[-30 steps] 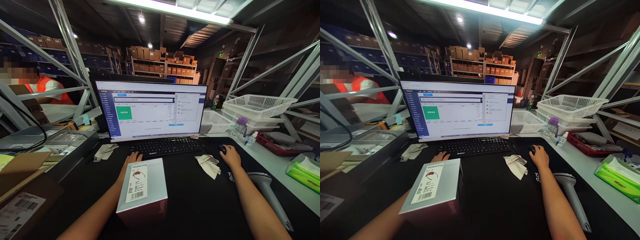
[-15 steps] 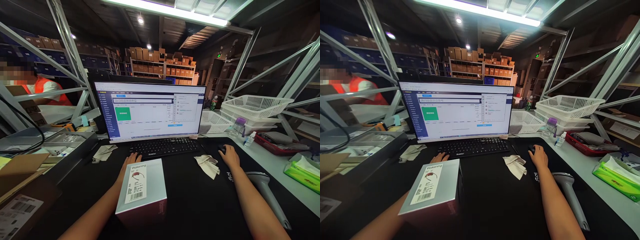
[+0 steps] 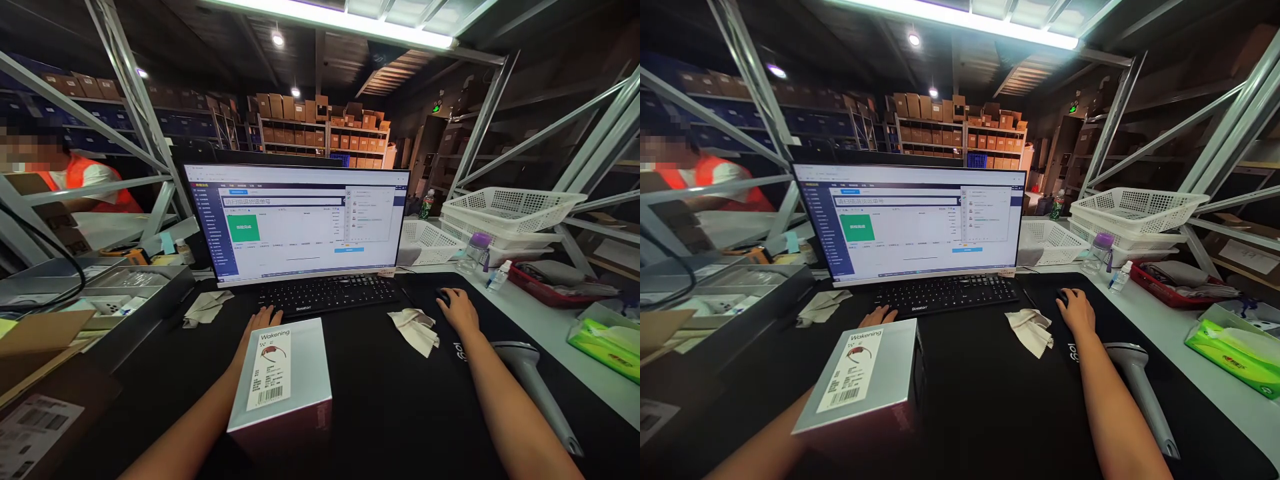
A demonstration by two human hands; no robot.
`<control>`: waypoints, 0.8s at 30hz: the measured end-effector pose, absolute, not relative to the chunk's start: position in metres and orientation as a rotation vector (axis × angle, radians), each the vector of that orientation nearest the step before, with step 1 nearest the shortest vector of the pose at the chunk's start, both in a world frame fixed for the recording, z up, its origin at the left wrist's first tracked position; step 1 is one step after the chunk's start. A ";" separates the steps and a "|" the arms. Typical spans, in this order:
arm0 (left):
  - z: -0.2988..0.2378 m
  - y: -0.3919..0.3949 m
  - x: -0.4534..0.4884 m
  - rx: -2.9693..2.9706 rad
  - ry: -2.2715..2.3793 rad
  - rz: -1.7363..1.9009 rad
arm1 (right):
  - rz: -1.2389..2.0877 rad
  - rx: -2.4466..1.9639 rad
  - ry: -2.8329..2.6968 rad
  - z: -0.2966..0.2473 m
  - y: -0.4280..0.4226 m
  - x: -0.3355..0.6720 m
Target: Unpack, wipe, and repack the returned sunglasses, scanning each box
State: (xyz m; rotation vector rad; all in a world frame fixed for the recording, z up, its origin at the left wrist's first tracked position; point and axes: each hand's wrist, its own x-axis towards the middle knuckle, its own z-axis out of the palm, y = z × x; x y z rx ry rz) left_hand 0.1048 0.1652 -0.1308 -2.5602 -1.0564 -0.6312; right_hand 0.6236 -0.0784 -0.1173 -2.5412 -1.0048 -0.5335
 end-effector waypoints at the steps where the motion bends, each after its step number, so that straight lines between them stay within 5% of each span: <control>1: -0.133 0.166 0.104 -2.557 -1.059 -0.630 | -0.534 -2.542 -1.006 -0.118 -0.078 0.624; 24: -0.128 0.159 0.105 -2.579 -1.084 -0.684 | -0.539 -2.542 -0.998 -0.119 -0.078 0.627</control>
